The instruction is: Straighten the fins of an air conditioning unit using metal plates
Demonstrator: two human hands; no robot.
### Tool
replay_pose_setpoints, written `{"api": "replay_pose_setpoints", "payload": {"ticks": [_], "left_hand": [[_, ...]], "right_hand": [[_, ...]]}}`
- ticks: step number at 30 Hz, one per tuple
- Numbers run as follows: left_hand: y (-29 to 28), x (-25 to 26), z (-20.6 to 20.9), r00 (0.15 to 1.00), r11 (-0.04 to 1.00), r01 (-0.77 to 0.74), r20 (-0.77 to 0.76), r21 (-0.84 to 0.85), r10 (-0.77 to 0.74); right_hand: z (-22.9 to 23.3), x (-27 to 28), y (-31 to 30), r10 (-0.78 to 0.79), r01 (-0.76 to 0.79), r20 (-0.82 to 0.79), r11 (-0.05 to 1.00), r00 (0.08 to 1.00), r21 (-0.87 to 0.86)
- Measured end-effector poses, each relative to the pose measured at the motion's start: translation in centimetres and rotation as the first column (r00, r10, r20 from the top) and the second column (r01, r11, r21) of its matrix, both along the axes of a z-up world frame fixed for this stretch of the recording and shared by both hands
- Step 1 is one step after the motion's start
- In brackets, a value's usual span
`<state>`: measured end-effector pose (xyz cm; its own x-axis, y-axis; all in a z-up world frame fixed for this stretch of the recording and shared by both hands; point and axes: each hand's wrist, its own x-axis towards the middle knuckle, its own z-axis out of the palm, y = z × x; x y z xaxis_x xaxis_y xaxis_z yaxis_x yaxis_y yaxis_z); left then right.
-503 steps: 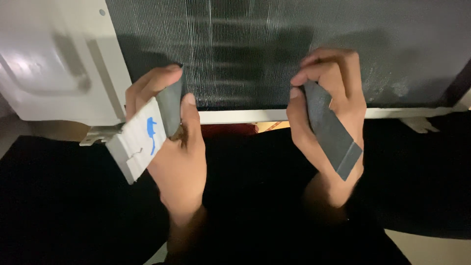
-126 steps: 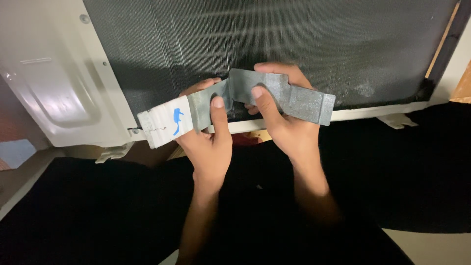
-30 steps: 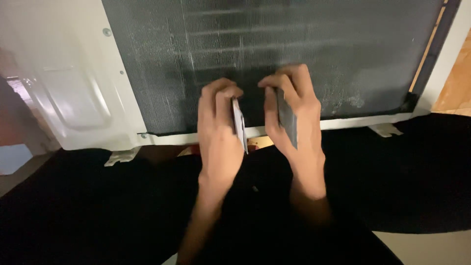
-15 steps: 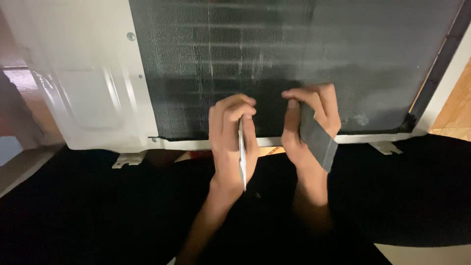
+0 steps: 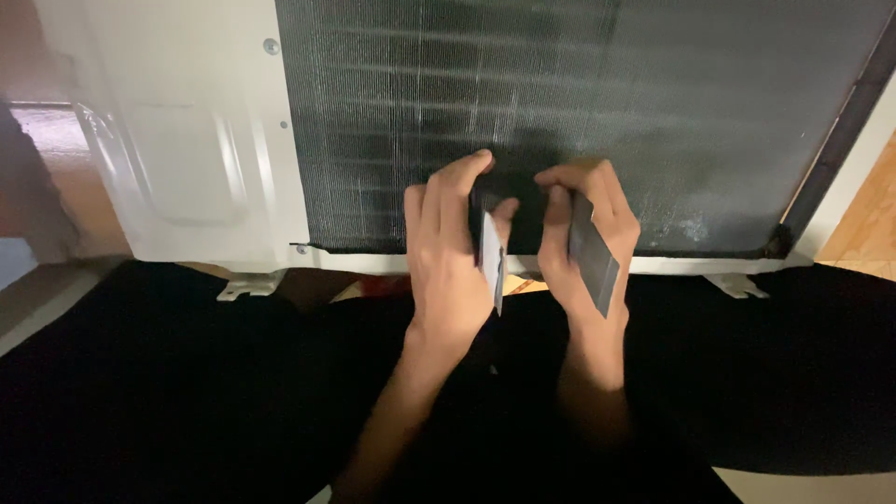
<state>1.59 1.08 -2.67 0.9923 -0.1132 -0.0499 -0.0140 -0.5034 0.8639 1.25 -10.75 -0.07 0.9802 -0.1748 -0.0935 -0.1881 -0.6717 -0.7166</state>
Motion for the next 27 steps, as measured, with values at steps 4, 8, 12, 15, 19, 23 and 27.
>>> {"api": "replay_pose_setpoints", "payload": {"ticks": [4, 8, 12, 15, 19, 23, 27], "left_hand": [[0.1, -0.4, 1.5, 0.993, 0.995, 0.003, 0.118, -0.102, 0.009], [0.2, -0.7, 2.5, 0.989, 0.989, -0.045, 0.131, -0.138, 0.063], [0.2, -0.1, 2.8, 0.996, 0.994, -0.069, 0.047, -0.087, 0.073], [0.1, -0.2, 2.1, 0.999, 1.0, -0.028, 0.018, -0.006, 0.028], [-0.3, -0.4, 1.0, 1.0, 1.0, -0.022, -0.011, 0.019, 0.022], [-0.4, -0.3, 0.4, 0.998, 0.993, -0.06, 0.031, -0.103, 0.063], [-0.7, -0.5, 1.0, 0.98, 0.97, -0.16, 0.087, -0.184, 0.179]], "right_hand": [[-1.1, -1.4, -0.6, -0.096, 0.087, 0.063, 0.988, 0.993, 0.13], [0.3, -1.1, -0.1, -0.143, 0.128, 0.095, 0.981, 0.985, 0.144], [-1.1, -1.1, -1.1, -0.01, 0.001, 0.114, 0.997, 0.993, 0.075], [1.2, 0.2, 0.0, -0.064, 0.062, 0.022, 0.993, 0.998, 0.096], [1.6, 0.5, -0.3, -0.026, 0.029, -0.03, 0.992, 0.999, 0.123], [-1.2, -1.2, -1.4, -0.081, 0.072, 0.046, 0.983, 0.996, 0.17], [-2.2, -1.9, -1.5, -0.136, 0.102, 0.133, 0.966, 0.982, 0.237]]}}
